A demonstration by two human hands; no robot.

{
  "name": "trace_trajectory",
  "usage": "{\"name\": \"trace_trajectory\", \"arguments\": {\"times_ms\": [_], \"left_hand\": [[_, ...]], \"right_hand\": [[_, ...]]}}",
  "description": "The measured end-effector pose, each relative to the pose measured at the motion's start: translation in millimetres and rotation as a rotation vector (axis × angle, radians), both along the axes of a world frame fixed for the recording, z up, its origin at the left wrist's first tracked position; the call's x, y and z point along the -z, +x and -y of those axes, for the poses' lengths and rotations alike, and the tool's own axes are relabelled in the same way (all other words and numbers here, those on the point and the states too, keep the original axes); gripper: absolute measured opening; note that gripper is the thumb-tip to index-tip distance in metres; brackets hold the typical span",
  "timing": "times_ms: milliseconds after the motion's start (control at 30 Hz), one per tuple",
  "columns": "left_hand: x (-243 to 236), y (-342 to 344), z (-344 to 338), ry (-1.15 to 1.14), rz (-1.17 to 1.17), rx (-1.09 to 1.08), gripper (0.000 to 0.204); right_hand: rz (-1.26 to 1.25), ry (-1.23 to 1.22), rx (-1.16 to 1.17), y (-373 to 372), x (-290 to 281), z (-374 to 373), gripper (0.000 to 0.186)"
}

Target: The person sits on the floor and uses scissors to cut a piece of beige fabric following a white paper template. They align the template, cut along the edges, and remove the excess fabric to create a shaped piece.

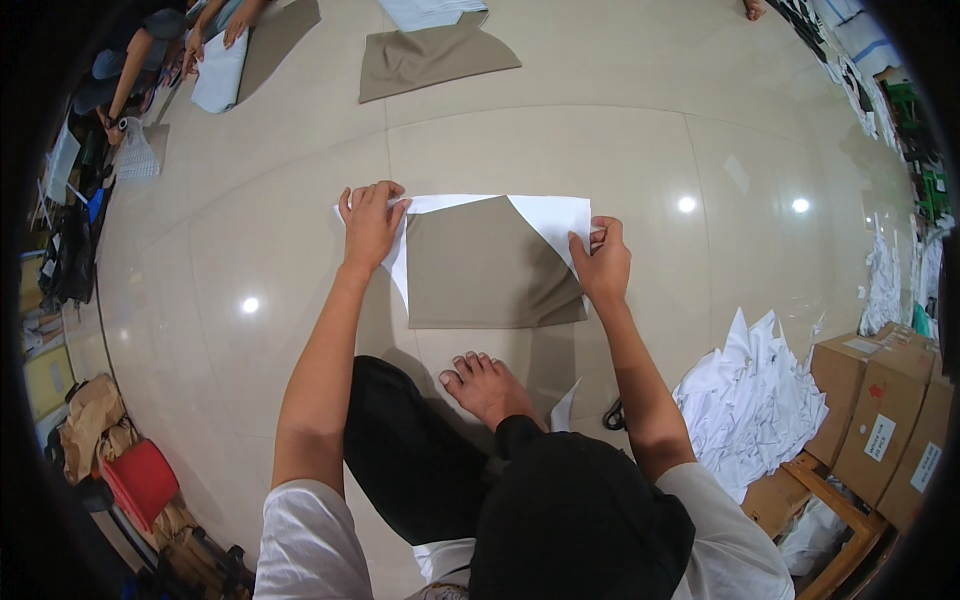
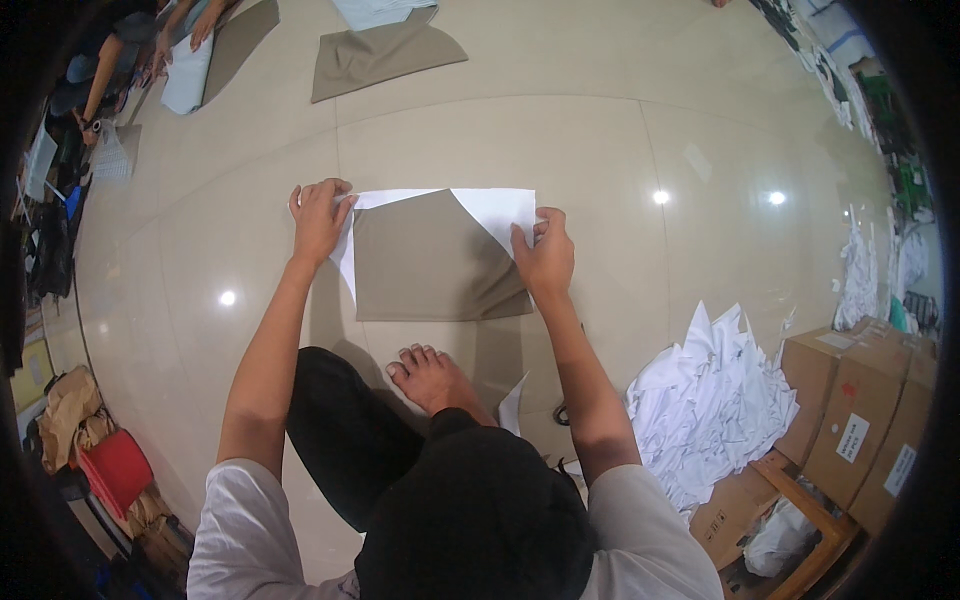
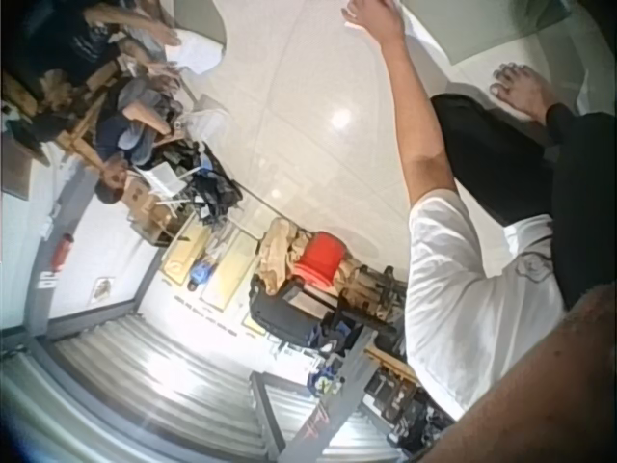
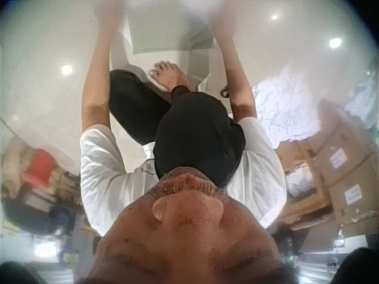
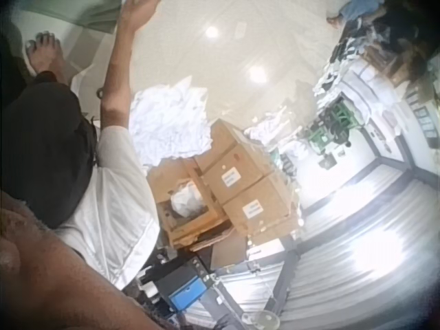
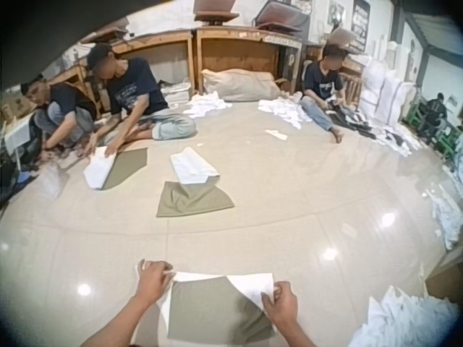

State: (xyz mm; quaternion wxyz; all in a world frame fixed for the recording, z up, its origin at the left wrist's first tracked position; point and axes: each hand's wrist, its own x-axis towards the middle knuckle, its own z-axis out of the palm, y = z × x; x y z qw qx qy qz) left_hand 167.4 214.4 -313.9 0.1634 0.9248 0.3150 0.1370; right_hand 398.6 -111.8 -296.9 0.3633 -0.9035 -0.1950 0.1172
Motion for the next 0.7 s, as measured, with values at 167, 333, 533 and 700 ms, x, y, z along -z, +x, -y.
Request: {"name": "trace_trajectory", "arguments": {"times_ms": [167, 333, 533, 700], "left_hand": [[-2, -5, -10, -0.052, 0.027, 0.048, 0.023], [-6, -2, -23, -0.047, -0.004, 0.064, 0.024], [-3, -5, -12, 0.043, 0.035, 0.051, 0.039], [0, -14, 25, -0.021, -0.091, 0.193, 0.063]], "right_hand": [[-0.098, -0.011, -0.045, -16, -7, 17, 0.061], [-0.111, -0.007, -0.055, -16, -5, 21, 0.06], [-0.077, 0.007, -0.052, -19, 0, 21, 0.057], [-0.077, 0.02, -0.059, -20, 1, 23, 0.055]]}}
